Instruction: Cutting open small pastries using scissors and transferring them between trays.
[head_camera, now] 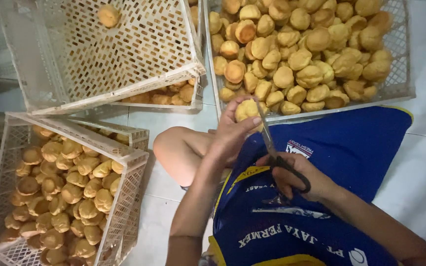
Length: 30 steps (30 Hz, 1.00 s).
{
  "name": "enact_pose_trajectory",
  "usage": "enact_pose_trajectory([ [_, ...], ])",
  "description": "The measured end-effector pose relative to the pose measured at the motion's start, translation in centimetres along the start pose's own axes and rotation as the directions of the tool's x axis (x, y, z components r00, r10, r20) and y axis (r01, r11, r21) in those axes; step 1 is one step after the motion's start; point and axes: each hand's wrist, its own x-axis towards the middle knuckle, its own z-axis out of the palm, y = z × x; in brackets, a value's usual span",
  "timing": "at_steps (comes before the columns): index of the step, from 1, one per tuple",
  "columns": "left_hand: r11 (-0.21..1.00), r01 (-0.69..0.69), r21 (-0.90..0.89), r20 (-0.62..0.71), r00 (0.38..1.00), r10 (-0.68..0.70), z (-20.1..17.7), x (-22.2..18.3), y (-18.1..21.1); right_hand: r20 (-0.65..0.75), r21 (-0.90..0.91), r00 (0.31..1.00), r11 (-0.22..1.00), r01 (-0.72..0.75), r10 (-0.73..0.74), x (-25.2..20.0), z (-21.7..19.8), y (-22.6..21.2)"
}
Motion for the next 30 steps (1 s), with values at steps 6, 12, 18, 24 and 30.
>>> enact_pose_trajectory([
  [6, -0.164, -0.230, 0.959, 0.265, 0.538, 0.800, -4.8, 6.3, 14.5, -0.060, 0.035, 0.988, 0.989, -0.144, 0.146, -1.1, -0.8, -2.8],
  [12, -0.688, -0.312, 0.655, 0.674, 0.653, 0.346, -3.6, 10.0, 0.6, -0.290, 0.016, 0.957, 1.000, -0.001, 0.006, -0.3, -4.3, 0.5],
  [18, -0.750, -0.223, 0.623, 0.401, 0.914, 0.062, -19.2, 20.1, -16.0, -0.300, -0.028, 0.954, 0.999, -0.018, 0.009, -1.5, -3.5, 0.2],
  [24, 0.525, -0.062, 0.849, 0.082, 0.997, -0.014, -5.0, 10.6, -1.4, -0.202, -0.177, 0.979, 0.984, -0.036, 0.000, -2.0, -3.5, 0.7],
  [30, 0.926, 0.086, -0.367, 0.035, 0.996, -0.079, -1.7, 3.4, 0.8, 0.050, -0.219, 0.999, 0.975, 0.020, -0.009, -1.4, -0.3, -0.3],
])
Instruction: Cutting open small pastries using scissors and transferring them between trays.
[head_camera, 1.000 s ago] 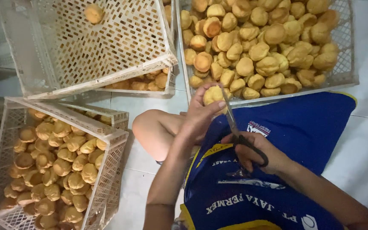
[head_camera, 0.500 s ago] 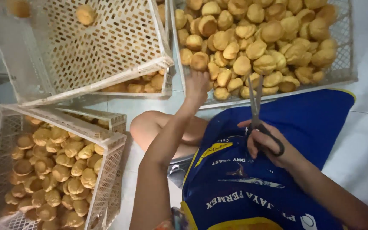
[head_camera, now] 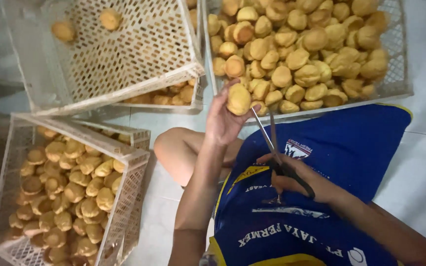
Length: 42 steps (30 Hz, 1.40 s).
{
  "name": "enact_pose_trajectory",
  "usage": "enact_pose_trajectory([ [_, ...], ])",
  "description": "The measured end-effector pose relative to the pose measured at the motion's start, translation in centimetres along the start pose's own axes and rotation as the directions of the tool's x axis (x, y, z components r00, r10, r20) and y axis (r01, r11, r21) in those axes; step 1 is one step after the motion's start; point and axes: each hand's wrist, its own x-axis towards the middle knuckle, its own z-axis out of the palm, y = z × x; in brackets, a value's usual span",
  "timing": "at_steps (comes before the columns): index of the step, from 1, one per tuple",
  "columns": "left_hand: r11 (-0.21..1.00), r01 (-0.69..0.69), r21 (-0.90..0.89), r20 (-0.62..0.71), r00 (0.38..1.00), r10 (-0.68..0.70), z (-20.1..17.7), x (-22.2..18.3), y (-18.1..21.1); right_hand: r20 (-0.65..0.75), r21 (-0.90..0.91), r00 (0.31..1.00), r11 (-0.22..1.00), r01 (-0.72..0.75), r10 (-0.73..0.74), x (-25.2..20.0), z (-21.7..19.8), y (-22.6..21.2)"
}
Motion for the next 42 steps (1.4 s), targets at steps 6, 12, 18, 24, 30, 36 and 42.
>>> enact_pose_trajectory([
  [6, 0.991, -0.121, 0.052, -0.052, 0.991, 0.124, 2.4, -2.2, 0.6, 0.060, 0.016, 0.998, 0.999, -0.029, 0.028, -0.3, 0.8, -0.2],
  [12, 0.990, -0.142, 0.012, -0.025, 0.990, 0.142, 2.7, -1.8, 0.1, 0.078, -0.024, 0.997, 0.999, -0.023, 0.024, -0.1, 0.7, -0.2],
  [18, 0.989, -0.144, 0.036, 0.019, 0.990, 0.143, 1.3, -2.3, -3.1, 0.026, 0.046, 1.000, 0.999, -0.012, 0.011, 0.7, 0.4, 0.3],
  [24, 0.997, -0.006, 0.079, -0.076, 0.997, 0.012, 3.8, -4.7, -2.9, 0.002, 0.013, 1.000, 1.000, 0.024, -0.024, 1.5, -0.1, -0.3],
  [30, 0.300, -0.170, 0.939, 0.079, 0.952, 0.295, 6.3, -2.4, 8.4, -0.084, 0.034, 0.988, 0.991, -0.130, 0.133, 0.8, -0.2, -1.8],
  [36, -0.852, 0.192, 0.486, 0.730, 0.446, 0.517, 0.3, 6.6, 8.1, -0.328, 0.106, 0.942, 0.993, -0.043, 0.076, 1.0, -2.8, 0.7],
  [42, -0.839, -0.022, 0.544, 0.346, 0.917, 0.200, -8.8, 12.0, -5.2, -0.361, 0.035, 0.928, 0.996, -0.085, 0.092, 0.7, -2.9, 0.5],
])
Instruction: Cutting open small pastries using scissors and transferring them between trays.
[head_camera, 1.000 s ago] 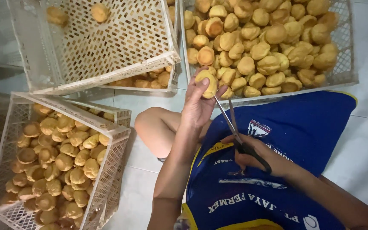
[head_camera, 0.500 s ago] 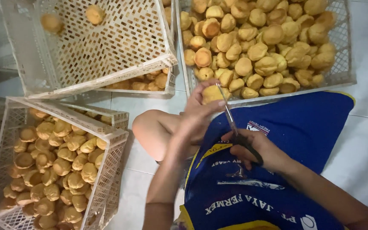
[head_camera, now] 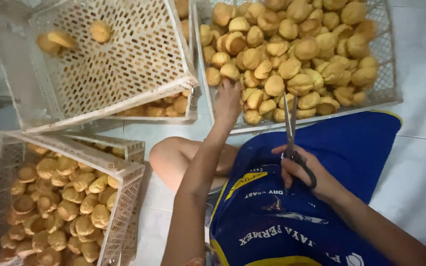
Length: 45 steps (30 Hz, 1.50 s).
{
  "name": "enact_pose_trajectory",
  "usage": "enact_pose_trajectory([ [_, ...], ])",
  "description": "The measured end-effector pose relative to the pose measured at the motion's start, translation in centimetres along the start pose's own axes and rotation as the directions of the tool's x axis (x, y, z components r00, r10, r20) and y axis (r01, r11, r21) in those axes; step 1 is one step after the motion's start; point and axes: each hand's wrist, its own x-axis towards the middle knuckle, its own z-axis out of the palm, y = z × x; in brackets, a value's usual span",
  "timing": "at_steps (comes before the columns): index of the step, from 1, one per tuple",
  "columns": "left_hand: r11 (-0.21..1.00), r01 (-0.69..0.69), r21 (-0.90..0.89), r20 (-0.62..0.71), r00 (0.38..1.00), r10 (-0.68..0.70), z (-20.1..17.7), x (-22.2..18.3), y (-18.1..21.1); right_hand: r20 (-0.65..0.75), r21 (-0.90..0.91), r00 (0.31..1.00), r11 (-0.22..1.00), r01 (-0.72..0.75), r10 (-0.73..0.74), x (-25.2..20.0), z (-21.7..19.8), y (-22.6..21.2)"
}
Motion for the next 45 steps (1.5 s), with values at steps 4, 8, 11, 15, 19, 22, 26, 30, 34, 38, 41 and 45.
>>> enact_pose_trajectory([
  [4, 0.947, 0.117, -0.298, 0.149, 0.986, -0.076, 0.4, 0.1, -1.3, 0.000, 0.010, 1.000, 1.000, 0.003, -0.003, -0.5, -0.5, 1.4],
  [8, -0.222, 0.474, -0.852, 0.509, 0.848, -0.144, -8.2, -2.1, -0.3, 0.145, -0.097, 0.989, 0.995, 0.032, -0.017, -0.6, 0.1, 1.0],
  [11, -0.667, 0.308, -0.678, 0.449, 0.892, -0.045, -12.2, -4.8, 0.4, 0.332, -0.110, 0.943, 0.994, 0.018, 0.020, -0.7, 1.8, -0.4],
  [15, -0.783, 0.209, -0.586, 0.435, 0.896, -0.086, -13.3, -6.1, 0.4, 0.413, -0.084, 0.911, 0.996, 0.021, 0.015, -0.6, 3.4, -1.2],
  [19, -0.791, 0.200, -0.578, 0.417, 0.906, -0.076, -13.9, -6.9, 0.2, 0.422, -0.042, 0.907, 0.999, 0.025, -0.005, -1.1, 3.5, -0.6],
  [22, -0.812, 0.192, -0.551, 0.412, 0.909, -0.064, -14.0, -7.5, 0.8, 0.408, -0.021, 0.913, 0.999, 0.031, -0.020, -1.5, 3.5, -0.1],
  [26, -0.790, 0.164, -0.591, 0.378, 0.921, -0.091, -14.9, -8.3, 1.5, 0.389, -0.033, 0.921, 0.999, 0.039, -0.023, -1.6, 3.8, 0.0],
  [30, -0.719, 0.222, -0.659, 0.357, 0.933, -0.038, -14.9, -9.2, 2.6, 0.265, -0.125, 0.963, 0.992, -0.004, 0.037, -1.3, 4.5, -1.5],
  [34, -0.677, 0.248, -0.693, 0.385, 0.921, -0.056, -15.5, -10.0, 3.0, 0.352, 0.025, 0.932, 0.996, 0.083, -0.086, -0.4, 4.0, -0.6],
  [38, -0.554, 0.303, -0.775, 0.381, 0.924, -0.028, -14.7, -9.6, 0.6, 0.302, 0.055, 0.953, 0.998, -0.001, -0.015, -0.8, 4.5, -0.4],
  [41, -0.163, 0.271, -0.949, 0.290, 0.951, -0.108, -18.4, -7.2, -3.3, 0.301, 0.095, 0.953, 0.994, -0.050, 0.019, -1.0, 3.8, -0.7],
  [45, 0.894, 0.442, -0.080, -0.499, 0.758, -0.419, -16.1, -1.3, -12.5, 0.305, 0.094, 0.951, 0.995, 0.025, -0.053, -0.5, 1.1, -1.0],
])
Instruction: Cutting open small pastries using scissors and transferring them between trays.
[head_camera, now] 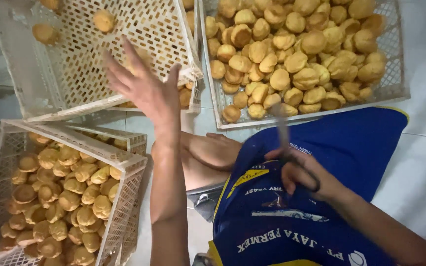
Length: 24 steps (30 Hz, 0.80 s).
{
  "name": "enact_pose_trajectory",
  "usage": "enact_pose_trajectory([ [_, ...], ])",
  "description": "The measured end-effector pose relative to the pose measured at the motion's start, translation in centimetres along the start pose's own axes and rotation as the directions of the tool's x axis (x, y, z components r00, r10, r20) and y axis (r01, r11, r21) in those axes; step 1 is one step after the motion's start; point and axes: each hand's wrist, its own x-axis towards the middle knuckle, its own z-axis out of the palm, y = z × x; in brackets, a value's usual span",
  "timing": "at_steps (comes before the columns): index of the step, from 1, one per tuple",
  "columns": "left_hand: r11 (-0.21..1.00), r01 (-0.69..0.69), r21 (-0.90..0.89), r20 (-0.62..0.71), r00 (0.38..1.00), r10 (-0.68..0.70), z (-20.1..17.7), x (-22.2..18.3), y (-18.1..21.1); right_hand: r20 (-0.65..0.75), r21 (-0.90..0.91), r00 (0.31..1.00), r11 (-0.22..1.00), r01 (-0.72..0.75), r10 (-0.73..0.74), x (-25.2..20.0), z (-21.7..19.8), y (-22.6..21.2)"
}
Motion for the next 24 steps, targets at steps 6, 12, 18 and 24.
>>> enact_pose_trajectory([
  [6, 0.917, -0.355, -0.184, 0.710, 0.597, 0.374, 13.7, -12.7, 8.4, -0.344, -0.042, 0.937, 0.996, -0.081, 0.062, 0.0, -1.7, 1.9],
  [12, 0.936, -0.322, -0.144, 0.865, 0.418, 0.277, 22.4, -17.9, 6.5, -0.316, -0.028, 0.946, 0.996, -0.082, 0.069, -1.0, -1.4, 2.5],
  [18, -0.160, 0.843, -0.513, 0.774, 0.535, 0.339, 3.2, -9.9, 8.6, -0.207, -0.134, 0.978, 0.991, -0.016, -0.012, -0.9, -1.3, 2.2],
  [24, -0.595, 0.753, -0.280, 0.590, 0.625, 0.512, -3.2, -9.7, 8.0, -0.015, -0.088, 0.999, 0.995, 0.046, -0.048, -0.5, 1.3, 1.5],
])
